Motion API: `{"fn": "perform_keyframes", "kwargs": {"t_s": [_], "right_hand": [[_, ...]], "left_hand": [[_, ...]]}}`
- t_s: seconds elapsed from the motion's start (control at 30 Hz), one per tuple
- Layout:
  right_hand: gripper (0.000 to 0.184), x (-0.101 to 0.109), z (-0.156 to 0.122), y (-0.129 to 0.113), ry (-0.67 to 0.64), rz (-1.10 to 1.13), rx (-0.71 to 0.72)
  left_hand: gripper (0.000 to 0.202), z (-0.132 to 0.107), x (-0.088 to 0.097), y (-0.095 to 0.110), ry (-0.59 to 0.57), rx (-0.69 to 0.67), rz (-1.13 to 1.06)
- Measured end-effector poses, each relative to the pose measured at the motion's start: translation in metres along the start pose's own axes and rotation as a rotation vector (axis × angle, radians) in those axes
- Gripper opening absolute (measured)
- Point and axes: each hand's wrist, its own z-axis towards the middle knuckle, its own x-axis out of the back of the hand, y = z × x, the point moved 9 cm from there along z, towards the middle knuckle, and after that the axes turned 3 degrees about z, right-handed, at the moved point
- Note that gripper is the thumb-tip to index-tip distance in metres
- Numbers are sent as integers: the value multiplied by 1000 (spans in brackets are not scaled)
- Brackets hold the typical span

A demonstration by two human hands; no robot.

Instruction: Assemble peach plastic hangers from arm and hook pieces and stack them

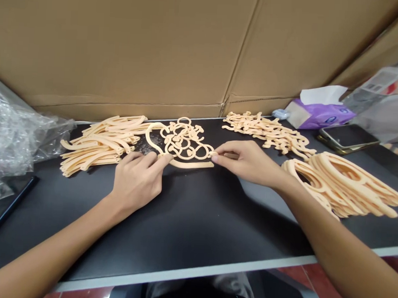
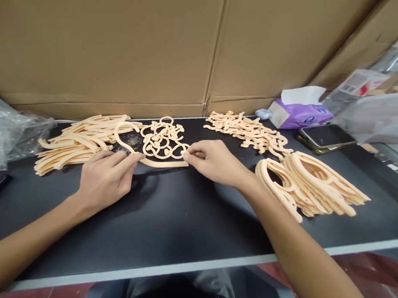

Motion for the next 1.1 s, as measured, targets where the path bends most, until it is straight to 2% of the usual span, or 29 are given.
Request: {"fn": "perform_keyframes", "kwargs": {"t_s": [0.1, 0.2, 0.4, 0.63, 0.73, 0.83, 0.93, 1.1], "right_hand": [[17, -14, 0, 0, -96, -74, 26], [18, -22, 1, 4, -135, -83, 37], [21, -27, 2, 11, -127, -115, 73], [25, -21, 2, -1, -33, -67, 163], [24, -21, 0, -13, -1, -14, 233], [24, -24, -4, -24, 27, 4, 278], [22, -35, -9, -34, -8, 22, 325], [16, -57, -17, -43, -61, 4, 351]], "left_hand": [[27, 0, -1, 2, 0, -12, 5], [27, 0, 0, 3, 17, -22, 4], [29, 0, 1, 2, 25, -23, 4], [39, -3, 13, 2, 96, 41, -10], [41, -5, 25, 13, 172, -25, -77], [38, -8, 36, 32, 208, -179, -277], [32, -8, 39, 47, 178, -248, -408], [11, -2, 20, 43, 21, -89, -328]]}}
